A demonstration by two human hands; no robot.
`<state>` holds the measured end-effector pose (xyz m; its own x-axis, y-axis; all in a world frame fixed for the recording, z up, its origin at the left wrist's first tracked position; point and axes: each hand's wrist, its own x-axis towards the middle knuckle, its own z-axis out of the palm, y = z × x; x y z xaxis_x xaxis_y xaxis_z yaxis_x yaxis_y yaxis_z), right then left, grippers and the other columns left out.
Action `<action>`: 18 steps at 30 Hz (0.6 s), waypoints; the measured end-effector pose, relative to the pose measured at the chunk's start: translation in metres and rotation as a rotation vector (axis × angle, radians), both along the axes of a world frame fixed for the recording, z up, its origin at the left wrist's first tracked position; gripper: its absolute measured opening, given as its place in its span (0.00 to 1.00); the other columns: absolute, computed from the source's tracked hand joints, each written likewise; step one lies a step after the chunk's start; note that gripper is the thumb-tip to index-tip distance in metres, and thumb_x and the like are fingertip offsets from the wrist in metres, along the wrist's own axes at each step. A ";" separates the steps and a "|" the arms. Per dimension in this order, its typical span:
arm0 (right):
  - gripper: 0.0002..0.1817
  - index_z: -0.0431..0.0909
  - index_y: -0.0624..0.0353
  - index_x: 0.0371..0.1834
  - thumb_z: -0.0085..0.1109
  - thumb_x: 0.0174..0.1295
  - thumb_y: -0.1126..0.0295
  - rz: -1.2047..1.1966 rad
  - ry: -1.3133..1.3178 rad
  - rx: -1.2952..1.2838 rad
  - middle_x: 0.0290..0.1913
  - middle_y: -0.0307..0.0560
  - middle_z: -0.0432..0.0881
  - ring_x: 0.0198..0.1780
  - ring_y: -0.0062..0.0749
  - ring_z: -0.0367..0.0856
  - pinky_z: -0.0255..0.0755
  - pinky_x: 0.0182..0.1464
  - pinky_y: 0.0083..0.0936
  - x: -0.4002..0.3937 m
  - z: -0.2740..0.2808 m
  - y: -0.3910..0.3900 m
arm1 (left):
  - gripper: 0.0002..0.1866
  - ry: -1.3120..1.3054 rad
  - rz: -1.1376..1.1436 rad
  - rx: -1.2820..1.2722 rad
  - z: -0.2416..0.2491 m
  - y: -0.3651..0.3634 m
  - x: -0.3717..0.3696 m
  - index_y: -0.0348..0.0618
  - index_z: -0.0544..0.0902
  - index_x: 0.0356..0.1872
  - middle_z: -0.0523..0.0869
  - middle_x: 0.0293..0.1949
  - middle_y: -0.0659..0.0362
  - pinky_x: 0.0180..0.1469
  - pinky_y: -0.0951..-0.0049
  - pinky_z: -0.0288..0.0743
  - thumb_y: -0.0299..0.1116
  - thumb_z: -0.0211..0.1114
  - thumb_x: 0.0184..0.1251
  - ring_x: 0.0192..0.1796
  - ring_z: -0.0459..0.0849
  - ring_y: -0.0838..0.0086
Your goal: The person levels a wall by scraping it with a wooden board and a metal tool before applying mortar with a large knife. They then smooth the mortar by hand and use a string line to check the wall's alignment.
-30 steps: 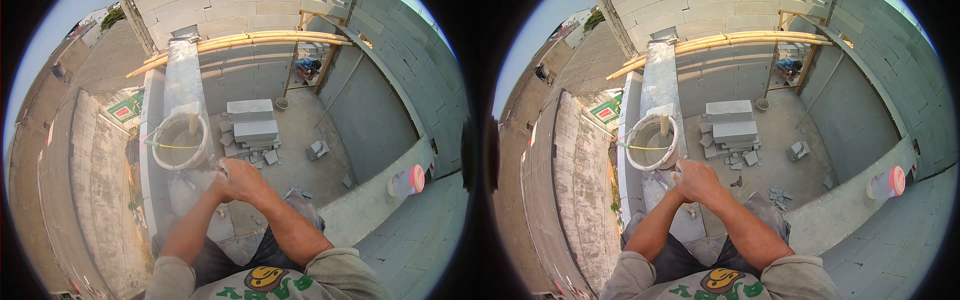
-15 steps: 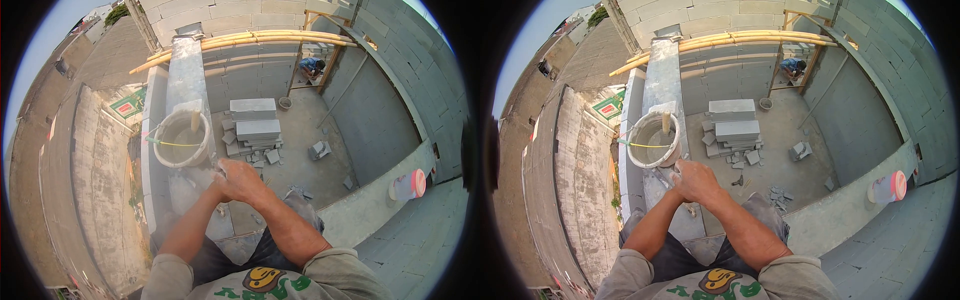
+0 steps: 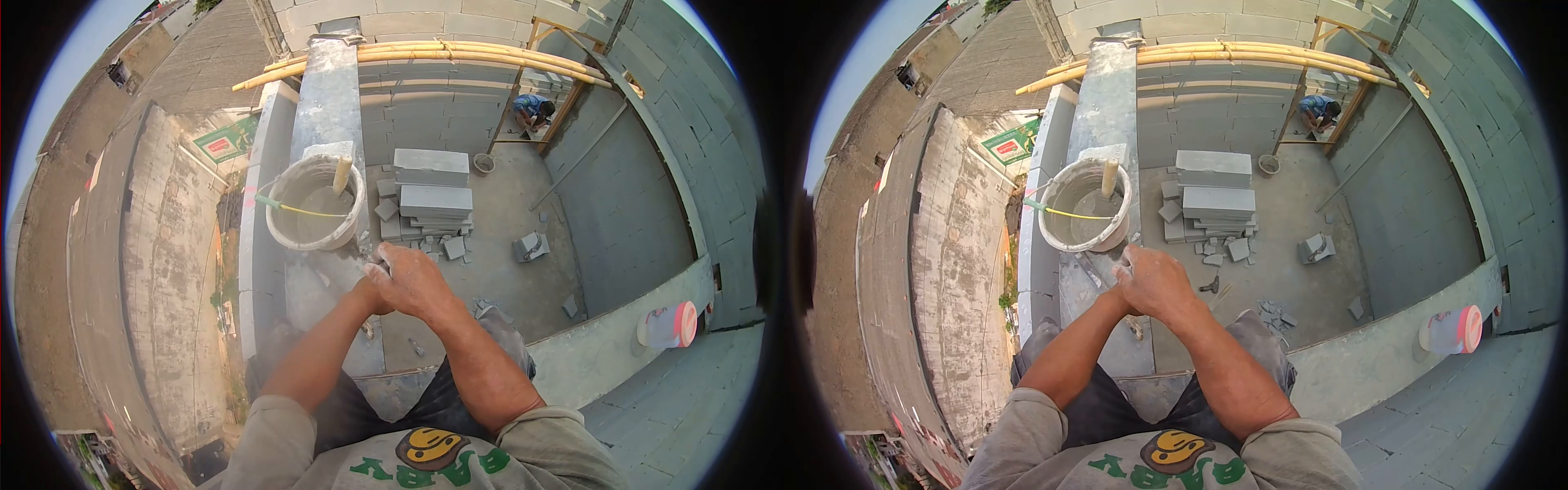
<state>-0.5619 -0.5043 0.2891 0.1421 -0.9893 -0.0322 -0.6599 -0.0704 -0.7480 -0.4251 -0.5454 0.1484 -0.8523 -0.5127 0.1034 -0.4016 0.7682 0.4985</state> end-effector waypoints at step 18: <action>0.16 0.80 0.66 0.41 0.58 0.65 0.61 -0.608 -0.074 -0.030 0.33 0.55 0.84 0.35 0.41 0.83 0.74 0.43 0.32 -0.137 -0.019 0.056 | 0.29 -0.531 0.356 0.395 0.032 -0.022 0.025 0.46 0.78 0.60 0.84 0.51 0.45 0.57 0.57 0.74 0.54 0.61 0.65 0.56 0.81 0.52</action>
